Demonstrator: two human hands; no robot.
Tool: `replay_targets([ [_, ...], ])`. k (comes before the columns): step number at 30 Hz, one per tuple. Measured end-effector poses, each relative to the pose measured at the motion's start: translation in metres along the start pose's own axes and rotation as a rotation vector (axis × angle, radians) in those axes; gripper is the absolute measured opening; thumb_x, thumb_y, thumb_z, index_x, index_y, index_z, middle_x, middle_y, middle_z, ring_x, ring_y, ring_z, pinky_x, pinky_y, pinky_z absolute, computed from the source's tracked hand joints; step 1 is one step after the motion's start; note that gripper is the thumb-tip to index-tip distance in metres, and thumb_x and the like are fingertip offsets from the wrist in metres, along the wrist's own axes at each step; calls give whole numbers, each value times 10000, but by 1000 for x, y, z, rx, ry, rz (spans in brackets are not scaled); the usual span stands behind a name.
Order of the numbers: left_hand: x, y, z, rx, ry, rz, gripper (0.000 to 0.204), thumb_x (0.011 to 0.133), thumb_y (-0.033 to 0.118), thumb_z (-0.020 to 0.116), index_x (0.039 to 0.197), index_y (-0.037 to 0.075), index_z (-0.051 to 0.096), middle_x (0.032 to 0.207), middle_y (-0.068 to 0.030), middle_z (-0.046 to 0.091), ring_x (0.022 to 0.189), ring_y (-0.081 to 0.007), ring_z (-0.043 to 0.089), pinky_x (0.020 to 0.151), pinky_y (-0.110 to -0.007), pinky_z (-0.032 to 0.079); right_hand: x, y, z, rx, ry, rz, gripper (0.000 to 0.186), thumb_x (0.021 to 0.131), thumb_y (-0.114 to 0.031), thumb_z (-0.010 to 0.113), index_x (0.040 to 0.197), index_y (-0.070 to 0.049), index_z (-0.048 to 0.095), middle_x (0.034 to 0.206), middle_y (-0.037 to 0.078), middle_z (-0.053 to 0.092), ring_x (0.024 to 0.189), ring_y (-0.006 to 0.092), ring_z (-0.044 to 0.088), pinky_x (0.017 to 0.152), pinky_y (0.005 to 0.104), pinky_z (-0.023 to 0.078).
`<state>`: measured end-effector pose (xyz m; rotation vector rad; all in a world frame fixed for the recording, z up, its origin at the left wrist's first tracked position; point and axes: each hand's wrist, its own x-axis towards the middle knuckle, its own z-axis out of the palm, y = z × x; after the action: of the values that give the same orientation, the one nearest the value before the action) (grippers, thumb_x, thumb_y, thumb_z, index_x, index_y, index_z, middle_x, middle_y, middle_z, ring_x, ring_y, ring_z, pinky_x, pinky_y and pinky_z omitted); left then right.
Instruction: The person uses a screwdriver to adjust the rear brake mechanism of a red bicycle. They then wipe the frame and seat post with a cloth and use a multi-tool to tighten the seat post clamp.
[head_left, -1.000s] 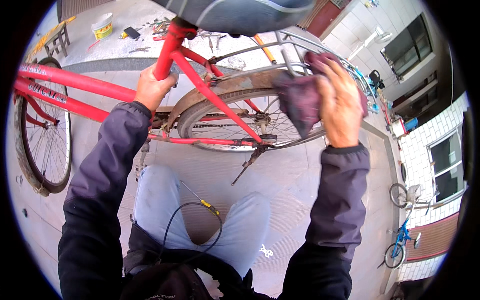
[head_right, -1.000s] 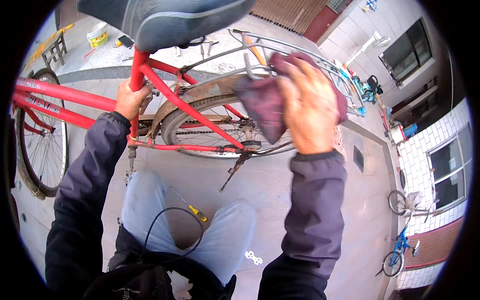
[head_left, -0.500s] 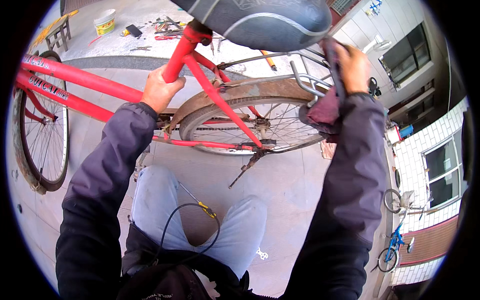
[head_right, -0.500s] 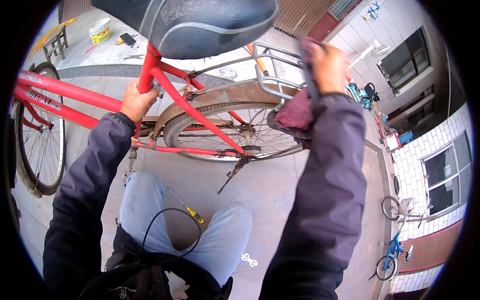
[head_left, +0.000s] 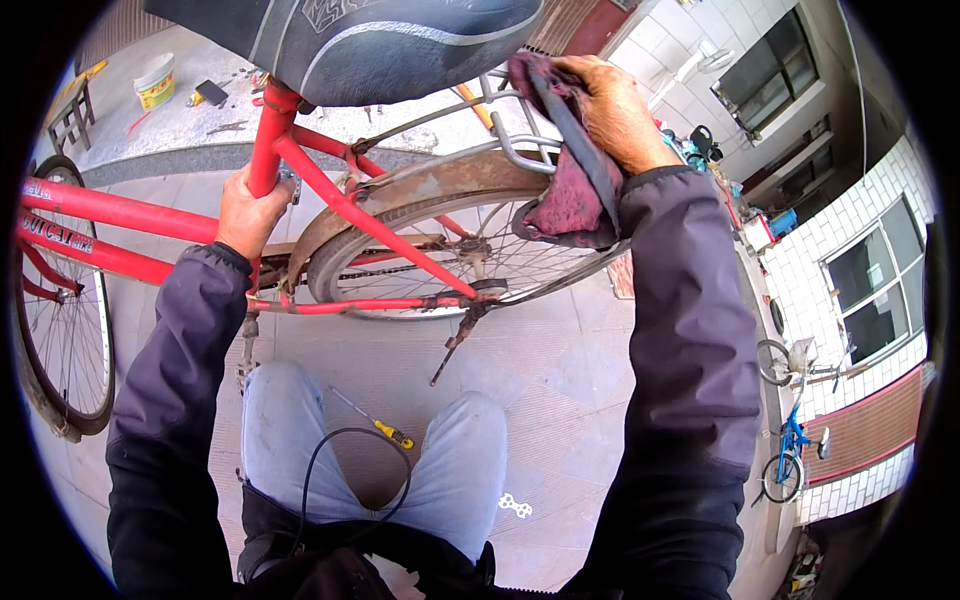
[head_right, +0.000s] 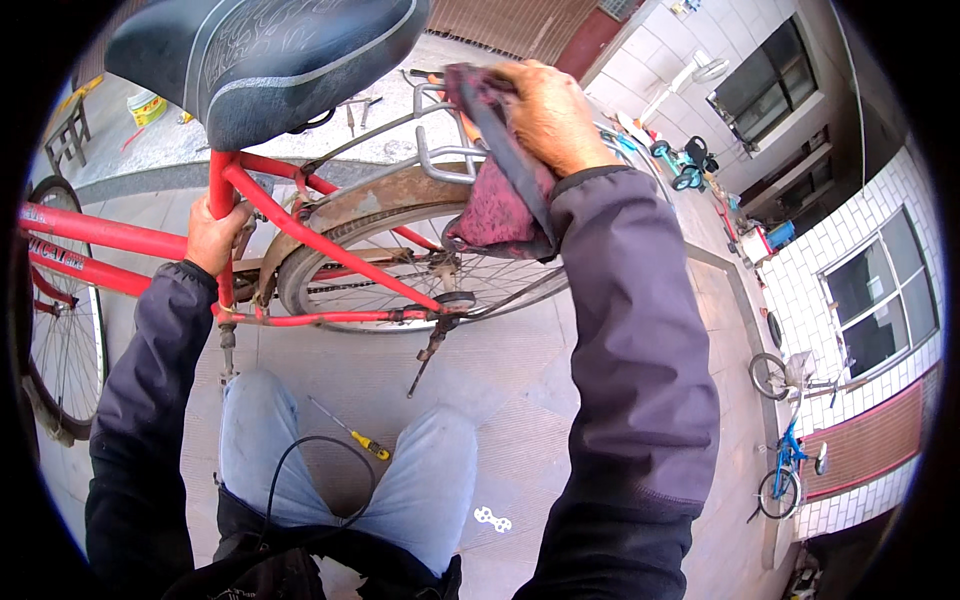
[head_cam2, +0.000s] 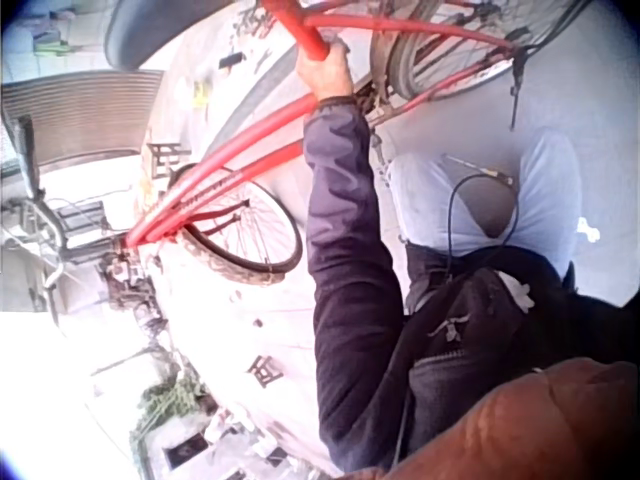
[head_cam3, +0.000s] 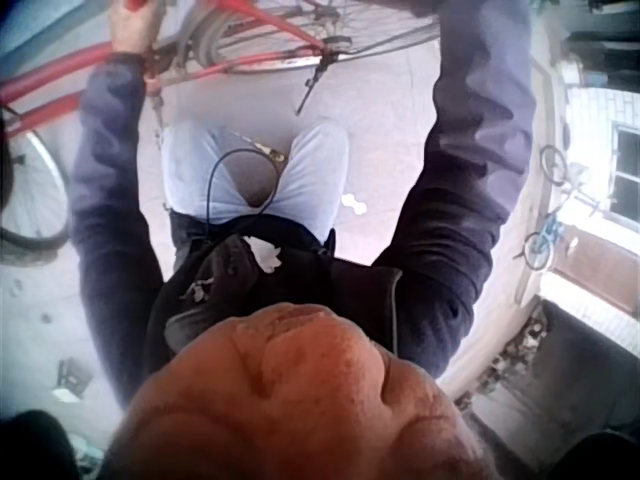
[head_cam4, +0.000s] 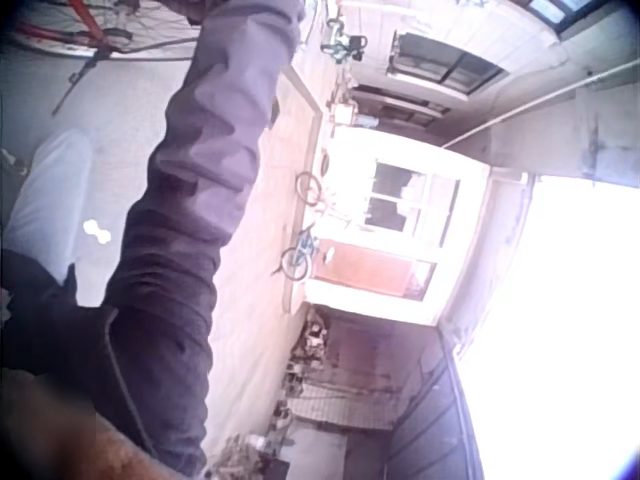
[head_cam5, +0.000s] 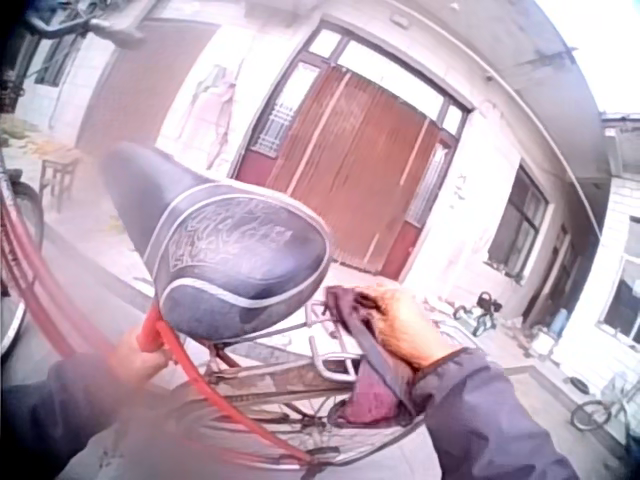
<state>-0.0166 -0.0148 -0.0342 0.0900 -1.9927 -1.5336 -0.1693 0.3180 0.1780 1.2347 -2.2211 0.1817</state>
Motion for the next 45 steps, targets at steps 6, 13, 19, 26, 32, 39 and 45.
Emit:
replay_targets([
  [6,-1,1,3,-48,11,-38,143,747,142,639,742,19,566,585,-10,528,522,-92,478,499,-288,391,-59,146,-37,-656,-180,436,257,824,-171,520,1013,-106,681,928,196,651,913,373,625,805,450,493],
  [13,-2,4,-1,9,34,11,140,742,141,635,737,16,574,593,-8,536,540,-104,496,528,-292,407,-144,187,-69,516,-49,651,358,904,-225,545,1139,40,595,1050,110,653,942,208,613,834,317,460],
  [19,-2,9,-2,48,23,35,171,742,128,642,806,-12,567,664,-48,570,618,-127,522,591,-309,434,-150,123,-74,-171,8,712,317,849,-149,580,1138,-28,629,1035,150,676,957,250,651,839,311,481],
  [26,-5,-2,-5,46,61,41,226,732,132,667,884,-23,601,706,-72,585,654,-131,516,633,-311,447,-93,-35,-28,27,294,387,339,787,27,571,1105,-58,651,1022,149,676,950,236,665,863,307,484],
  [32,-3,0,-2,48,66,51,214,727,153,662,836,-17,589,695,-95,574,640,-155,527,633,-322,449,-4,-112,6,234,266,187,214,809,-119,608,981,-3,658,922,207,655,867,365,635,777,373,494],
  [39,-3,9,0,94,60,60,206,724,167,640,817,-9,586,669,-114,580,610,-206,550,627,-342,458,23,-144,66,-168,443,-1,113,767,-87,554,765,-31,652,772,185,655,717,376,636,638,446,519],
  [45,-4,4,-5,87,55,57,216,715,181,634,838,6,605,676,-118,580,629,-186,550,652,-337,465,5,-178,94,-183,308,-20,222,824,-45,477,1014,-67,590,996,105,652,892,319,619,762,414,499],
])
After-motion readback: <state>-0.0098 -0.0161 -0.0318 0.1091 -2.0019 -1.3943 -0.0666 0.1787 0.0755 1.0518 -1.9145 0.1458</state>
